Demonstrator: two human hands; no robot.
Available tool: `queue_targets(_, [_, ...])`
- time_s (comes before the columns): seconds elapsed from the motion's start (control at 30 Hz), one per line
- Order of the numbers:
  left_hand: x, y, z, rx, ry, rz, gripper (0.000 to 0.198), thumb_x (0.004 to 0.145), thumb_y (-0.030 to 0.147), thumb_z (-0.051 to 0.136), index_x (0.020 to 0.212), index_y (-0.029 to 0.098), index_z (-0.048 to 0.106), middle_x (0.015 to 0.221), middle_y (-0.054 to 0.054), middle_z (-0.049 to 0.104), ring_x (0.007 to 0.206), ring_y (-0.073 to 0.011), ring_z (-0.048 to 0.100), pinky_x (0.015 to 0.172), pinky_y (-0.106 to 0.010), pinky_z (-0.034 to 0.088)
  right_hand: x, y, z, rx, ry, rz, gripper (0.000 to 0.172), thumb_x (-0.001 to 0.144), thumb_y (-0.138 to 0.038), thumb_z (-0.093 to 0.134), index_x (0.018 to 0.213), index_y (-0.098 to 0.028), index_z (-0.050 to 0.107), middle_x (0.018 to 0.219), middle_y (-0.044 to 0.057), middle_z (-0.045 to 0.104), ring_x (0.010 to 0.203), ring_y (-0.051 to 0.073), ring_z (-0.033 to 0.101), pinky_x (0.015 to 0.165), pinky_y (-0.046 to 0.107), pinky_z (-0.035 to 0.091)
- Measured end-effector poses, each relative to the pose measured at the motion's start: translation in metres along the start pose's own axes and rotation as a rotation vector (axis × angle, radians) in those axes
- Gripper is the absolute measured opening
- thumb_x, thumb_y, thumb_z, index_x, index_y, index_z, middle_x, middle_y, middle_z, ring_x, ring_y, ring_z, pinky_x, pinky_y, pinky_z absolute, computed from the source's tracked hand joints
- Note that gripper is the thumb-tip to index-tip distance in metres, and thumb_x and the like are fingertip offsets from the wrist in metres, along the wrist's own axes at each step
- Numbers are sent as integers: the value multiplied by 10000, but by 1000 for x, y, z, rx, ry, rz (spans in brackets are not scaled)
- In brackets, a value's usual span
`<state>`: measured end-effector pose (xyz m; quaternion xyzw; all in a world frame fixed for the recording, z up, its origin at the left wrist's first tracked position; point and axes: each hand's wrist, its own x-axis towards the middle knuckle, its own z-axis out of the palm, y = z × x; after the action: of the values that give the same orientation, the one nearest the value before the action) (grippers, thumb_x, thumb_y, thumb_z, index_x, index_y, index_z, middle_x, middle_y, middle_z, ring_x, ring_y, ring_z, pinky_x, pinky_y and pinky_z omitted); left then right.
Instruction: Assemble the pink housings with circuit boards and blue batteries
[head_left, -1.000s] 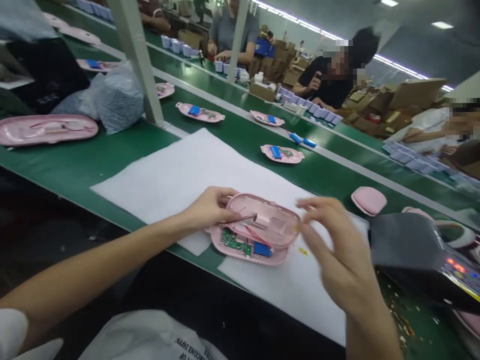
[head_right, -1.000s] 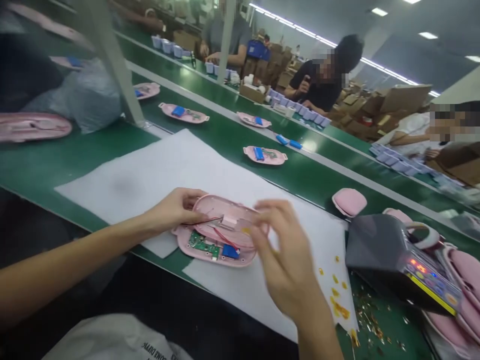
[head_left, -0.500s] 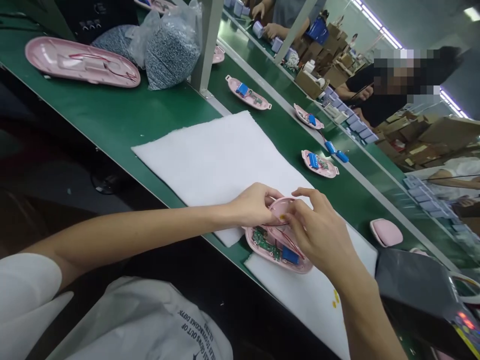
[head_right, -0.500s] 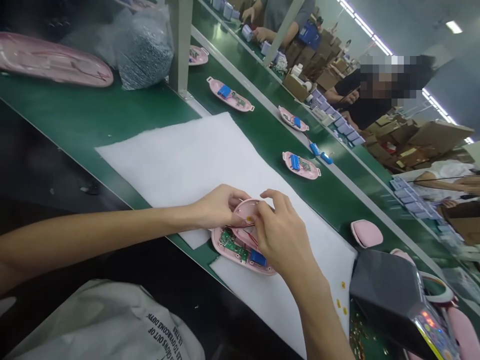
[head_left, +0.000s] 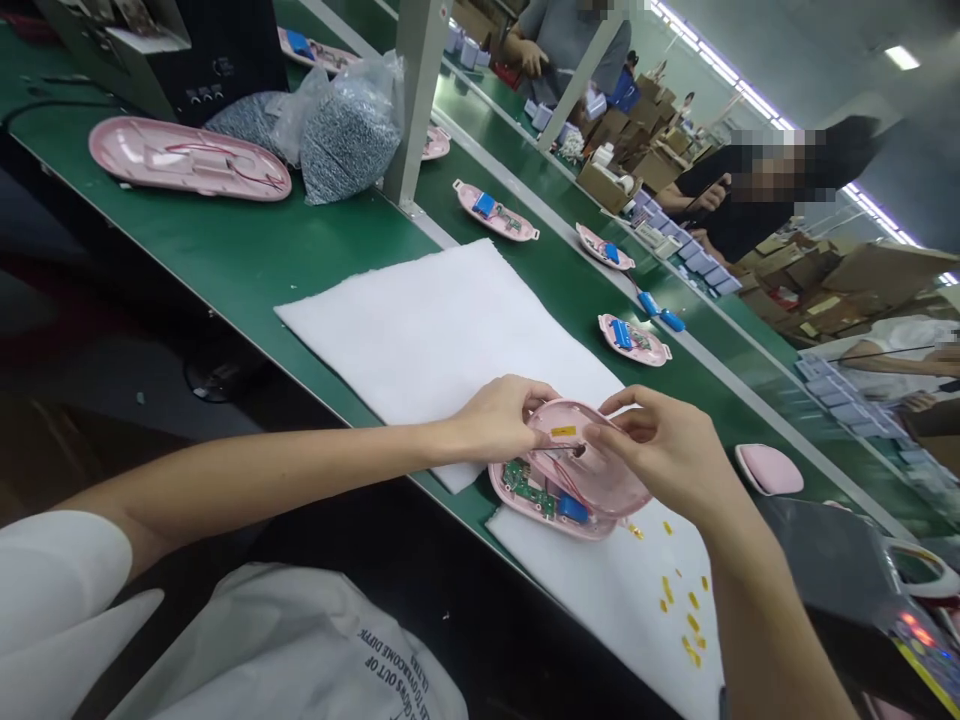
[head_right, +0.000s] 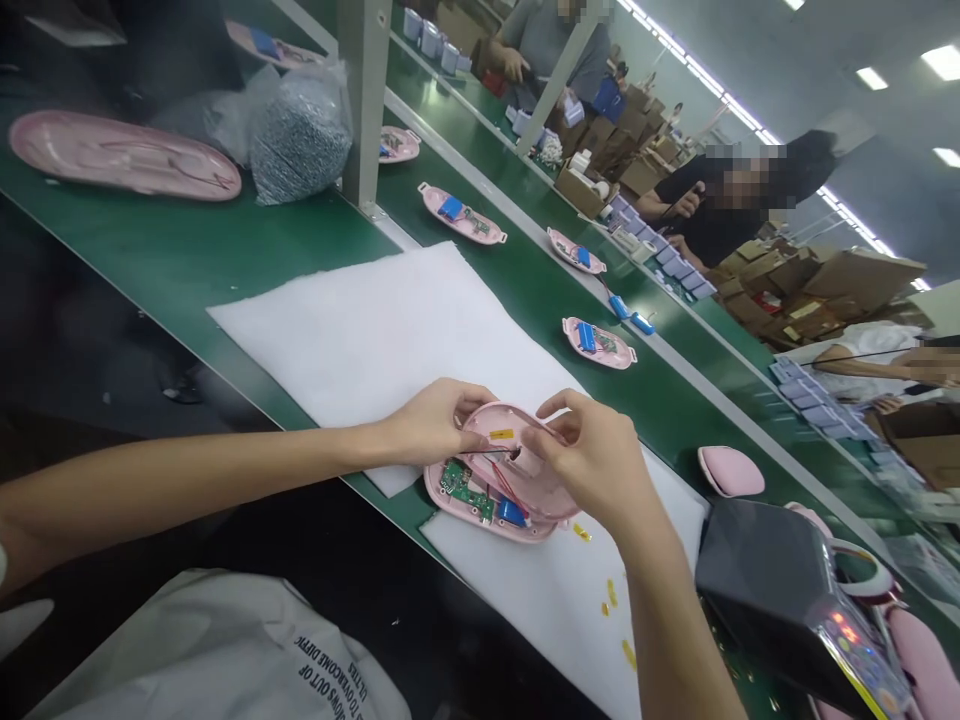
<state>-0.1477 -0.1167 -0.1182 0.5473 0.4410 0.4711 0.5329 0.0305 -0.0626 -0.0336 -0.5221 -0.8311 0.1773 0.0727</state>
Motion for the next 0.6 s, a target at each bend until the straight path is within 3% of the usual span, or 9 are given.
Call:
queue_targets(0.13, [0, 2, -3, 263, -27, 167, 203, 883, 353, 617, 916, 162, 675, 873, -38, 696, 786, -187, 629, 659, -256, 448, -4, -1, 0, 91, 31, -118, 223, 756, -416, 666, 711, -198, 681, 679, 13, 694, 621, 164, 648, 606, 271, 469])
queue_targets(0.27, [-6, 4, -5, 328, -100, 294, 200, 947, 335, 523, 963, 171, 636, 798, -29, 678, 702, -168, 616, 645, -246, 437, -30, -3, 11, 11, 272, -347, 154, 841, -346, 655, 777, -210, 686, 715, -5, 701, 628, 131, 645, 607, 242, 467])
queue_targets(0.37, [-17, 9, -11, 377, -301, 379, 198, 928, 251, 516, 1043, 212, 672, 919, -58, 723, 840, -198, 670, 785, -274, 498, -66, -4, 28, -155, 426, -587, 133, 911, -235, 579, 799, -212, 647, 714, 5, 680, 651, 127, 628, 643, 245, 462])
queue_targets(0.43, [-24, 19, -20, 425, -441, 418, 263, 888, 205, 547, 1103, 239, 696, 1107, -81, 717, 1051, -228, 660, 972, -324, 479, -83, -3, 42, -236, 380, -601, 66, 884, -220, 596, 930, -199, 638, 866, 59, 695, 815, 186, 650, 749, 303, 497])
queue_targets(0.53, [-20, 48, -43, 623, -572, 338, 550, 748, 188, 684, 1295, 210, 631, 1432, -134, 533, 1371, -330, 446, 1184, -475, 280, -82, 4, 58, -255, 173, -411, 671, 720, -397, 771, 1279, -127, 515, 1314, 202, 556, 1230, 358, 515, 980, 508, 462])
queue_targets(0.6, [1, 75, -56, 720, -652, 234, 740, 667, 191, 732, 1387, 214, 560, 1532, -126, 406, 1446, -375, 314, 1201, -526, 215, -70, 10, 60, -205, 26, -320, 940, 623, -508, 820, 1382, -114, 427, 1416, 222, 456, 1314, 393, 424, 1059, 568, 390])
